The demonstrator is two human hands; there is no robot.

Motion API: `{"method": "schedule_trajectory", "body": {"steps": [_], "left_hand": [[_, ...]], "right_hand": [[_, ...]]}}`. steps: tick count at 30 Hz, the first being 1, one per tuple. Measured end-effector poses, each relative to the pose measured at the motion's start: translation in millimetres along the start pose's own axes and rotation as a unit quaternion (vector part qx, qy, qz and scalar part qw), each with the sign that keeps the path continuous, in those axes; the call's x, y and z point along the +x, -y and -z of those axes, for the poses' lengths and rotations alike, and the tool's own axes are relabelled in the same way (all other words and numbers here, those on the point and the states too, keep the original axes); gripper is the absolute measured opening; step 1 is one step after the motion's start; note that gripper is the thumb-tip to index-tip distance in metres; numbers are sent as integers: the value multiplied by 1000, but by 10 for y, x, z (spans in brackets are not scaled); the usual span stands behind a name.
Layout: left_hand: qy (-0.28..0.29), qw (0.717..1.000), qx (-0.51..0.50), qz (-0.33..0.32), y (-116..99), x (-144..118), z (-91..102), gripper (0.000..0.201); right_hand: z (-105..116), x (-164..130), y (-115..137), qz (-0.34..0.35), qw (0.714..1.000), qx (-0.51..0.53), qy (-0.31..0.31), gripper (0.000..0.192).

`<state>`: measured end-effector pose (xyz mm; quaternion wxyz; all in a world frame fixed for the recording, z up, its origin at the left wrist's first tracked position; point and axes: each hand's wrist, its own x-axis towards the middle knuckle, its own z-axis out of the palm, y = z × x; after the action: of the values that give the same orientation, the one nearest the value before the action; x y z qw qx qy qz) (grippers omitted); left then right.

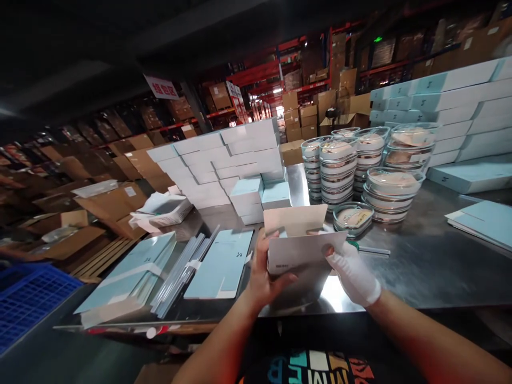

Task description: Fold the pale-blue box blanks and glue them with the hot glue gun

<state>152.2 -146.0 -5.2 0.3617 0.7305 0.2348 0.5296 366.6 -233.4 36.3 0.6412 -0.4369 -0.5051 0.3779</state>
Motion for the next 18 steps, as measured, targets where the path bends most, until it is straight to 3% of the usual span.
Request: {"method": "schedule_trajectory", "body": {"steps": [3, 5, 7, 9, 10, 12, 14, 16, 18], "left_hand": [[-47, 997, 14, -65, -16, 1, -11, 55], [-97, 991, -6, -90, -5, -49, -27, 58], [-105, 989, -1, -100, 20, -117, -3, 74], [-59, 993, 39, -97, 44, -166, 69, 77], [-39, 993, 59, -93, 52, -175, 116, 71], [-48, 993, 75, -84, 52, -159, 206, 61], [-102, 990, 65, -71, 31, -110, 271, 61], [-150, 986, 47, -61, -5, -51, 303, 62], [-169, 984, 18, -44, -46, -1, 307, 63]], "right_hand": [[-136, 39, 35, -13, 999, -18, -47, 63], [-248, 73, 35, 0, 991, -63, -118, 48], [-310, 112, 39, 40, 985, -77, -151, 51], [-259, 152, 47, 77, 987, -61, -123, 62], [-182, 172, 45, 91, 989, -65, -99, 61], [63, 212, -1, 108, 980, -154, -63, 48], [369, 245, -130, 78, 933, -349, -46, 42], [646, 257, -339, -39, 842, -538, -27, 39], [842, 239, -583, -134, 786, -604, -13, 34]]}}
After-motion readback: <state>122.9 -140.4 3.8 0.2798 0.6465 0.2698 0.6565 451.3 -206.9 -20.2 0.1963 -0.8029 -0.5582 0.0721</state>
